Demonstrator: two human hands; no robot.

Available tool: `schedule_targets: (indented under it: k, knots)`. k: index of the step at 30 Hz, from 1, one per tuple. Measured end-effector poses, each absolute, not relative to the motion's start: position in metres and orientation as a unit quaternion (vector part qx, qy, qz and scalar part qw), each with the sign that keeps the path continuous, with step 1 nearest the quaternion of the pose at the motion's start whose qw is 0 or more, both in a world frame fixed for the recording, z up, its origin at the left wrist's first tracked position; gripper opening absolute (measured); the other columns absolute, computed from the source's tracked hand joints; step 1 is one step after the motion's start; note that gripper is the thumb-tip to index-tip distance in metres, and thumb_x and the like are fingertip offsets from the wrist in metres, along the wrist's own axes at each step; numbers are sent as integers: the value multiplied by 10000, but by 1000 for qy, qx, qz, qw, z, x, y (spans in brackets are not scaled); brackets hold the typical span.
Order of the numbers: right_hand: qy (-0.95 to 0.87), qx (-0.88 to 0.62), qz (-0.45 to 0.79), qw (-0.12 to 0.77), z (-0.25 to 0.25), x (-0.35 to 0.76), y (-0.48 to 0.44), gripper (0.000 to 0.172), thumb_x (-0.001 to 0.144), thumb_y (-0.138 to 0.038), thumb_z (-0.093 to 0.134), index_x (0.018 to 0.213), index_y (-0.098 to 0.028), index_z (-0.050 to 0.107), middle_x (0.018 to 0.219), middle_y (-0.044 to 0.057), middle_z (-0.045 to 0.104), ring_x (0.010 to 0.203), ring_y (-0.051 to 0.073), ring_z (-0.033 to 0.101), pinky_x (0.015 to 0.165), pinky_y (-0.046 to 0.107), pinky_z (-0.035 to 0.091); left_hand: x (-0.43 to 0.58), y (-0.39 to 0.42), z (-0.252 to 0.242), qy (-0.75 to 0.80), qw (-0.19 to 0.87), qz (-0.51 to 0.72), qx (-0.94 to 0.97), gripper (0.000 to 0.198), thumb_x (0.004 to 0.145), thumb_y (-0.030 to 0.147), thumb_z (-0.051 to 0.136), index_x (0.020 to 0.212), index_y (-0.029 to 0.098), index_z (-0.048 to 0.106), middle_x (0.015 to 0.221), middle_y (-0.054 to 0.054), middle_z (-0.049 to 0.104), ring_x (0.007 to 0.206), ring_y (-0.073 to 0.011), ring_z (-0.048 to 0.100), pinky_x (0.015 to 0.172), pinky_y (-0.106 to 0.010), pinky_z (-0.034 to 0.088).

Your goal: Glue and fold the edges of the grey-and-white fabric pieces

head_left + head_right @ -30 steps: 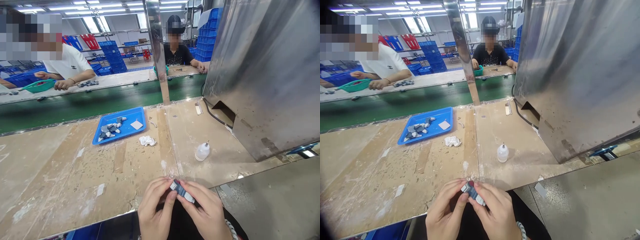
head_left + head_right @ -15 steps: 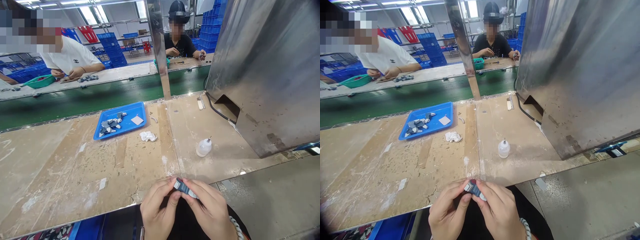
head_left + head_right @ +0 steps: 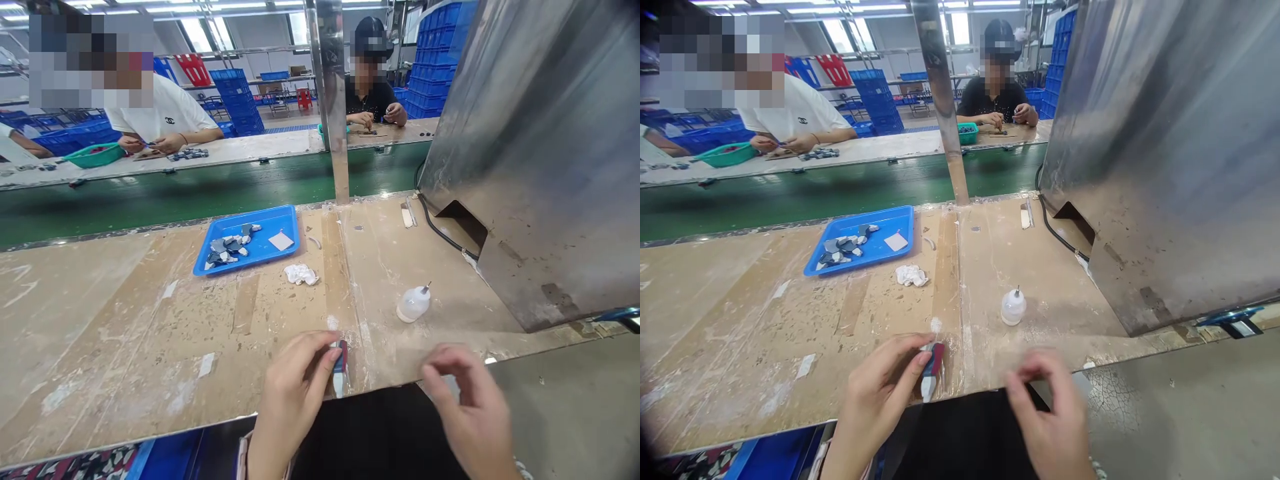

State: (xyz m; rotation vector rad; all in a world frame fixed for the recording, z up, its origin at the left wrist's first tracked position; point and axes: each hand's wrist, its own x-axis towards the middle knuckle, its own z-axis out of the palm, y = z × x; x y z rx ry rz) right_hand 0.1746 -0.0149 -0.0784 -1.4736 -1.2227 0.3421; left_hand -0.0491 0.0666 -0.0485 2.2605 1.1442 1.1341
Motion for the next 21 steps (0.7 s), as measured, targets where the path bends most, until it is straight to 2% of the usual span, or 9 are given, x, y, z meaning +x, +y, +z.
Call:
schedule_targets:
  k: [2,5,8,11,13,16,18,21]
  knots:
    - [-437,-668,147,585,-85,192,-12,309,871,-384,728,1081,-228,564,1054,78,619,888,189,635,813,321,563,-49,69,-46,380,205,360,827,146,961,202,590,1062,227,693,999,-50,766,947,-186,733,823,-279,611]
    - [-447,-670,185,563,-83,207,3,615,790,-477,789,1282,-249,500,1291,123,573,1083,258,606,979,444,514,-47,65,-48,367,225,339,836,186,958,214,607,1130,226,677,1092,-75,756,1037,-207,724,890,-306,615]
    - [-503,-664,233,502,-76,205,24,717,803,-513,762,1390,-273,428,1411,127,526,1228,307,559,1058,522,461,-43,59,-55,391,177,382,818,159,938,225,645,1090,215,691,1108,-89,733,1022,-210,725,835,-279,626]
    - [-547,-659,247,454,-73,196,44,649,898,-472,656,1439,-262,365,1446,132,511,1317,312,510,1105,546,421,-39,55,-63,414,115,406,806,186,964,208,602,1131,214,685,1032,-75,734,915,-181,738,745,-237,625]
    - [-560,-650,252,449,-75,191,52,572,938,-431,597,1427,-249,362,1404,138,547,1303,307,526,1102,550,418,-37,52,-68,425,75,414,801,232,967,213,607,1195,196,648,989,-67,750,861,-175,745,736,-240,626]
    - [-532,-639,283,478,-78,189,52,530,919,-429,632,1337,-248,361,1267,134,623,1162,291,608,1014,513,477,-33,50,-75,434,25,440,786,186,945,182,647,1129,169,631,975,-69,766,864,-185,753,778,-266,623]
    - [-490,-627,320,514,-77,189,43,506,907,-443,660,1252,-260,338,1132,104,656,1013,252,644,894,432,524,-32,50,-78,427,9,445,787,147,926,131,663,1064,176,642,1014,-70,771,927,-197,754,841,-289,616]
    - [-435,-588,361,579,-76,190,29,380,936,-433,628,1134,-280,342,923,28,616,761,174,597,682,302,508,-33,51,-80,406,-3,432,805,219,910,48,648,1081,185,666,1098,-70,765,1045,-217,733,925,-329,601]
